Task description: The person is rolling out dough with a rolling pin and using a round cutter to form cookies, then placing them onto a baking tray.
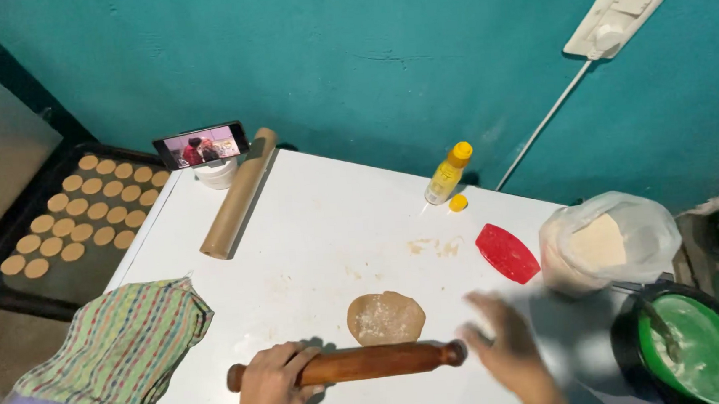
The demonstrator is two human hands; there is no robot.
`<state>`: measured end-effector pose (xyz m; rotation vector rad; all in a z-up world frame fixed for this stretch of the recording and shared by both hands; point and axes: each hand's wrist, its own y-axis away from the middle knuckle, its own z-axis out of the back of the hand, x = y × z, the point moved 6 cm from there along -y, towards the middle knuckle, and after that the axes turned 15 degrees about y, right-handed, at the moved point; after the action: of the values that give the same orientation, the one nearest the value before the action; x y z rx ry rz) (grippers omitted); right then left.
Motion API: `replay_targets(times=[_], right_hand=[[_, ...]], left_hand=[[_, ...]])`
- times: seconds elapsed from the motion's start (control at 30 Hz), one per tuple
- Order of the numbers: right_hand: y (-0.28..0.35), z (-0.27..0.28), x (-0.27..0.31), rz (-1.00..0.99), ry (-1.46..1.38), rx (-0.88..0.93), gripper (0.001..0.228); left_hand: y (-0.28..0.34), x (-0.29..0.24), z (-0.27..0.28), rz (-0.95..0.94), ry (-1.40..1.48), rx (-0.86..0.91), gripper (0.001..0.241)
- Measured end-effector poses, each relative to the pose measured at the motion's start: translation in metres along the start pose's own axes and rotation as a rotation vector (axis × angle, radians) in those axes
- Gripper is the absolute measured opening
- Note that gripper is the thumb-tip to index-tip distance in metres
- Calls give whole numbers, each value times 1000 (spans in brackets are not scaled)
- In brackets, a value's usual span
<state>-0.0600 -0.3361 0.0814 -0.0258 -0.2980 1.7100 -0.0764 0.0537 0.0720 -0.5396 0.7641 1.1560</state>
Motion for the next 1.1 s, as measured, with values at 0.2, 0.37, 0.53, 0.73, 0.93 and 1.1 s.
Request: replay_targets(times=[0.2, 0.37, 0.53, 0.73, 0.93, 1.1], right_hand=[[37, -81, 42, -272, 56, 395, 68], [34, -123, 38, -94, 152, 168, 90], [-23, -105, 41, -108, 236, -12, 95], [-94, -123, 13, -164, 266, 234, 88], [-51, -103, 39, -120, 296, 68, 91], [0, -82, 63, -137, 121, -32, 85]], left_hand=[[-49, -2, -30, -37, 18, 115, 64], [-76, 15, -47, -153, -234, 124, 72], [-139, 40, -57, -15, -273, 201, 90], [-205, 46, -50, 119, -339, 308, 81], [-154, 36, -53, -244, -612, -30, 78], [-95, 21, -53, -106, -276, 62, 80]])
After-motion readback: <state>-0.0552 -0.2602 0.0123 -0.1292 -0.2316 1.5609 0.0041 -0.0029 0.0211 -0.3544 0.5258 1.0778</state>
